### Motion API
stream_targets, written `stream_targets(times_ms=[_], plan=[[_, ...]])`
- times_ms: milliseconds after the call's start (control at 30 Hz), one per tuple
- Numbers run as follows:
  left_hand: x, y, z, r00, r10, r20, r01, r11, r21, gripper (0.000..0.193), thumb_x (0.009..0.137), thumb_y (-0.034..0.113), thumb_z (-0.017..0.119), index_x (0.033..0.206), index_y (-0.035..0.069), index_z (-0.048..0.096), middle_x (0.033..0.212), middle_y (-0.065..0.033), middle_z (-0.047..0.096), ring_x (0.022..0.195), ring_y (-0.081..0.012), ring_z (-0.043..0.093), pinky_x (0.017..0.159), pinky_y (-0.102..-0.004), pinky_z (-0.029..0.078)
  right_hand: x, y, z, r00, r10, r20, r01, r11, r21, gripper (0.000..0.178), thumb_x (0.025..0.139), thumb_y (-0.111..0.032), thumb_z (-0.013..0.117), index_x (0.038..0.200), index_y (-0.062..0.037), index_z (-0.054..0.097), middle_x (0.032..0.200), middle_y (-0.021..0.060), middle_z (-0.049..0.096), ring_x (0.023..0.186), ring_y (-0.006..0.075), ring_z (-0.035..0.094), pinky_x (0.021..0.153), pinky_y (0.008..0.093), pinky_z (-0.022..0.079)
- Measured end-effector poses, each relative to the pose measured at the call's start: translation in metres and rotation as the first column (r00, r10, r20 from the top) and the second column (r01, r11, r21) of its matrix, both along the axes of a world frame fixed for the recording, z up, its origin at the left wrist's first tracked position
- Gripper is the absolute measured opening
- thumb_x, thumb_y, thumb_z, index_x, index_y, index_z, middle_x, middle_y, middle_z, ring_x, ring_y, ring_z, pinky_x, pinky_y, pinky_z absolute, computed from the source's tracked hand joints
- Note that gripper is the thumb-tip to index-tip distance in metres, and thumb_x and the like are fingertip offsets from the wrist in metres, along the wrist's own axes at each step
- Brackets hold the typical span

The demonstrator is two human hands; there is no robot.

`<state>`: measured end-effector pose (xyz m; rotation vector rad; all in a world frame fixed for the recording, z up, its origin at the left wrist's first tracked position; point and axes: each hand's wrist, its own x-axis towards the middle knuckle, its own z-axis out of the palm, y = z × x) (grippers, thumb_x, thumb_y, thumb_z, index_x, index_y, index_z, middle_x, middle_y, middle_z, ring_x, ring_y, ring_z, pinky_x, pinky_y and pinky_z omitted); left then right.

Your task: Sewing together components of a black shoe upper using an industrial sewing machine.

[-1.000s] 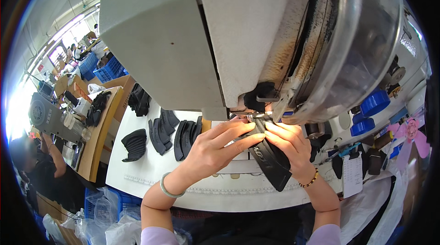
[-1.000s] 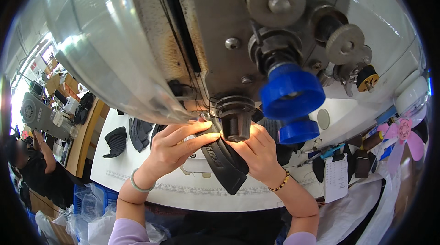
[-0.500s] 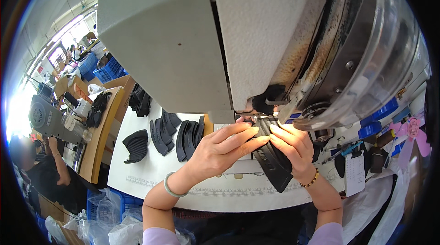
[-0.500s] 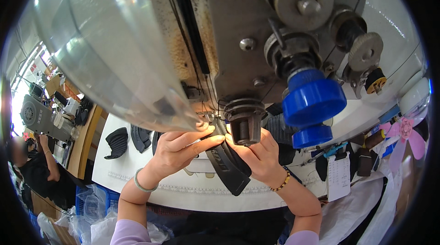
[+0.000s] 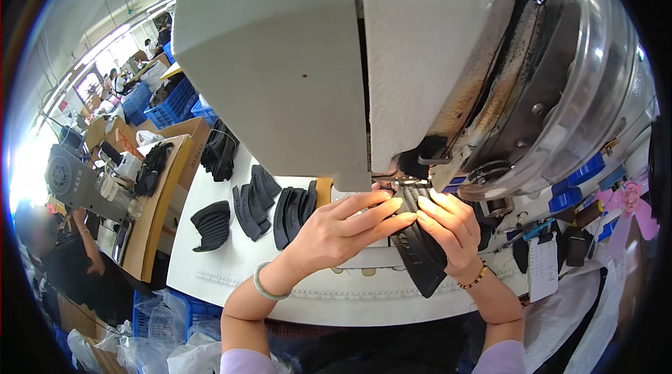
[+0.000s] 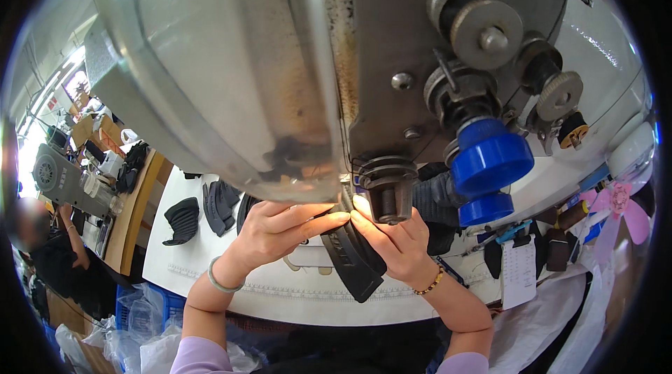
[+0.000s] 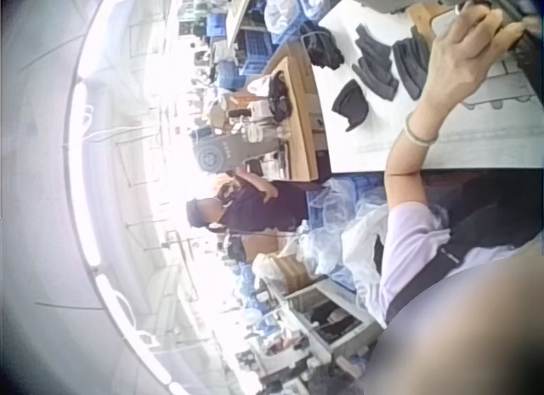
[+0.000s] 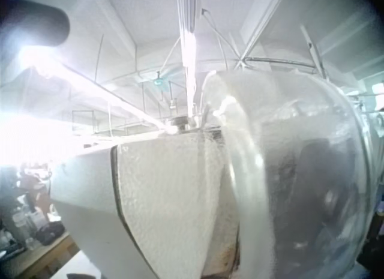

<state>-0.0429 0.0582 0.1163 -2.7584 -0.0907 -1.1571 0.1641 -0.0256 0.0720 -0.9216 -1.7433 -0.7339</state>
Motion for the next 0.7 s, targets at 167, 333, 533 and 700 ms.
stream_targets(times_ms=[167, 333, 533, 700], plan=[[0.0013, -0.0015, -0.0004, 1.0, 0.004, 0.013, -0.003, 1.0, -0.027, 0.05, 0.069, 0.006, 0.068, 0.118, 0.01, 0.07, 0.109, -0.001, 0.06, 0.105, -0.0218, 0.063, 0.085, -0.0326, 0.06, 0.0006, 0.0009, 0.0003, 1.0, 0.01, -0.016, -0.011, 1.0, -0.009, 0.034, 0.072, -0.013, 0.073, 0.104, -0.0031, 0.071, 0.09, 0.0033, 0.068, 0.08, 0.0193, 0.062, 0.076, 0.0356, 0.051], [0.0023, -0.0011, -0.002, 0.999, 0.011, 0.034, -0.011, 1.0, -0.016, 0.049, 0.07, 0.003, 0.067, 0.118, 0.01, 0.069, 0.107, -0.0004, 0.06, 0.105, -0.0221, 0.063, 0.088, -0.0328, 0.059, 0.0002, -0.0007, 0.0004, 1.0, 0.004, -0.024, -0.005, 1.0, -0.03, 0.033, 0.071, -0.013, 0.073, 0.102, -0.0033, 0.072, 0.088, 0.0027, 0.066, 0.082, 0.0203, 0.063, 0.079, 0.0369, 0.052], [0.0023, -0.002, -0.0014, 1.0, 0.016, 0.024, -0.016, 1.0, -0.023, 0.052, 0.067, 0.002, 0.066, 0.119, 0.01, 0.069, 0.106, -0.0007, 0.059, 0.106, -0.0216, 0.062, 0.085, -0.0323, 0.059, 0.0033, 0.0006, 0.0038, 0.998, 0.058, -0.023, -0.059, 0.996, -0.059, 0.033, 0.071, -0.014, 0.073, 0.103, -0.0033, 0.071, 0.09, 0.0038, 0.067, 0.085, 0.0223, 0.063, 0.082, 0.038, 0.052], [0.0025, -0.0016, -0.0036, 0.999, 0.016, 0.037, -0.016, 1.0, -0.006, 0.052, 0.067, 0.003, 0.067, 0.118, 0.008, 0.069, 0.104, -0.0019, 0.059, 0.105, -0.0215, 0.062, 0.084, -0.0324, 0.059, 0.0024, -0.0027, 0.0044, 0.999, 0.036, -0.02, -0.038, 0.996, -0.085, 0.032, 0.073, -0.013, 0.072, 0.103, -0.0028, 0.071, 0.092, 0.0051, 0.068, 0.087, 0.0231, 0.064, 0.082, 0.0387, 0.051]])
